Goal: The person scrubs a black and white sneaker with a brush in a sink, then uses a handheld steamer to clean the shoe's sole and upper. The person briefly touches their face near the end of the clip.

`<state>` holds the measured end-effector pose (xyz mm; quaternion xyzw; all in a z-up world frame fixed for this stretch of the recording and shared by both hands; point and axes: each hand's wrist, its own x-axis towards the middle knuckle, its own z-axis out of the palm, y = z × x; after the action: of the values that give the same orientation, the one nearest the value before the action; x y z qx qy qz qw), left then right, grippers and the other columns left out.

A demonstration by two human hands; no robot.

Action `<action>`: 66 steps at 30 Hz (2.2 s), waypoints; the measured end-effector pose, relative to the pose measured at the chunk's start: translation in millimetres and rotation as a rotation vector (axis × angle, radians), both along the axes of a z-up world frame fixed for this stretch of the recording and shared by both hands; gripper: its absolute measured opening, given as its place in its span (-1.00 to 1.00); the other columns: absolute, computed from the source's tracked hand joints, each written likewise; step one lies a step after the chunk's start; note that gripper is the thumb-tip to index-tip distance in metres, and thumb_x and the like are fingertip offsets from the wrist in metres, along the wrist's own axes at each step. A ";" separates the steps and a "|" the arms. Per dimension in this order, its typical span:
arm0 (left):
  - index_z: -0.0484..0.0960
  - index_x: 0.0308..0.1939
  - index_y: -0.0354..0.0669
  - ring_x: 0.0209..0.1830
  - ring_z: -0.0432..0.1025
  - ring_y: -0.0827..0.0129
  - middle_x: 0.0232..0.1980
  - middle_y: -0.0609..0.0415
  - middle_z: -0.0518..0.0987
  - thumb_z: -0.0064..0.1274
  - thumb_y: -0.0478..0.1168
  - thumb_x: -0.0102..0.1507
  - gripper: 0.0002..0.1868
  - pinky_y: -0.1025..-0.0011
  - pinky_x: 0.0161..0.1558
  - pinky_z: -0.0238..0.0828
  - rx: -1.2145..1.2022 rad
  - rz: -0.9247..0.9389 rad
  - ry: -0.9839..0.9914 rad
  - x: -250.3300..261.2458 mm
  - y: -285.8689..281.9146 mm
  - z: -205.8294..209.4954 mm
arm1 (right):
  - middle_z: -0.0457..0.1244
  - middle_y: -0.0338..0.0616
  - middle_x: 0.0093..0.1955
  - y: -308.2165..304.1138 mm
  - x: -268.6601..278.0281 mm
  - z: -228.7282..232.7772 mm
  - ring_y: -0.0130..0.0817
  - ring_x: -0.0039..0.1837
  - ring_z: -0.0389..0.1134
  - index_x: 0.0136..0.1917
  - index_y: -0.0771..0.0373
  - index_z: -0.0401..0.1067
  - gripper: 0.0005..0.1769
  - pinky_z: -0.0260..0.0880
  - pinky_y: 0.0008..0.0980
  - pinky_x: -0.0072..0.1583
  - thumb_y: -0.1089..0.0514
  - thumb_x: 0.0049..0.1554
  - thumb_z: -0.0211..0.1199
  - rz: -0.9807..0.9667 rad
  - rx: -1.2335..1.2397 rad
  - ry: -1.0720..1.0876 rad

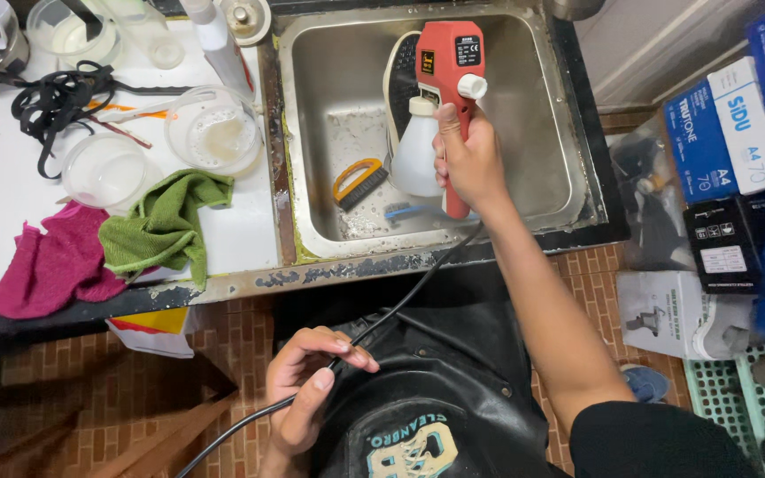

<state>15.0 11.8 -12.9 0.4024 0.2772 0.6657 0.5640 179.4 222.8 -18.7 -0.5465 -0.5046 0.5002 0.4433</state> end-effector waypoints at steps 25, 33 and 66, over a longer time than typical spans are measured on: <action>0.37 -0.25 -0.33 -0.34 0.42 0.19 -0.36 -0.10 0.42 -0.19 -0.17 0.14 -0.74 0.38 -0.21 0.35 0.017 -0.115 0.016 -7.0 -11.3 9.7 | 0.00 -0.24 -0.50 -20.3 3.6 22.0 -0.55 -0.54 -0.03 -0.19 0.22 0.13 -0.53 0.04 -0.54 -0.53 -0.24 0.03 -0.20 0.212 -0.097 -0.303; 0.37 -0.25 -0.34 -0.33 0.43 0.20 -0.36 -0.11 0.44 -0.19 -0.16 0.13 -0.73 0.40 -0.20 0.34 -0.005 -0.118 0.014 -7.7 -15.2 9.1 | 0.00 -0.20 -0.51 -23.8 1.8 16.9 -0.49 -0.56 -0.02 -0.21 0.22 0.13 -0.56 0.06 -0.50 -0.54 -0.21 0.04 -0.18 0.179 -0.108 -0.360; 0.38 -0.24 -0.33 -0.27 0.42 0.26 -0.32 -0.12 0.49 -0.18 -0.15 0.12 -0.71 0.44 -0.16 0.34 -0.039 -0.094 0.008 -10.3 -12.6 8.3 | 0.02 -0.25 -0.50 -6.3 5.6 17.3 -0.52 -0.52 -0.01 -0.24 0.22 0.18 -0.52 0.06 -0.53 -0.48 -0.24 0.06 -0.22 0.232 -0.208 -0.388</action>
<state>4.7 -0.9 -4.6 0.4067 0.2731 0.6314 0.6012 185.0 216.5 -1.3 -0.6135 -0.5855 0.4826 0.2188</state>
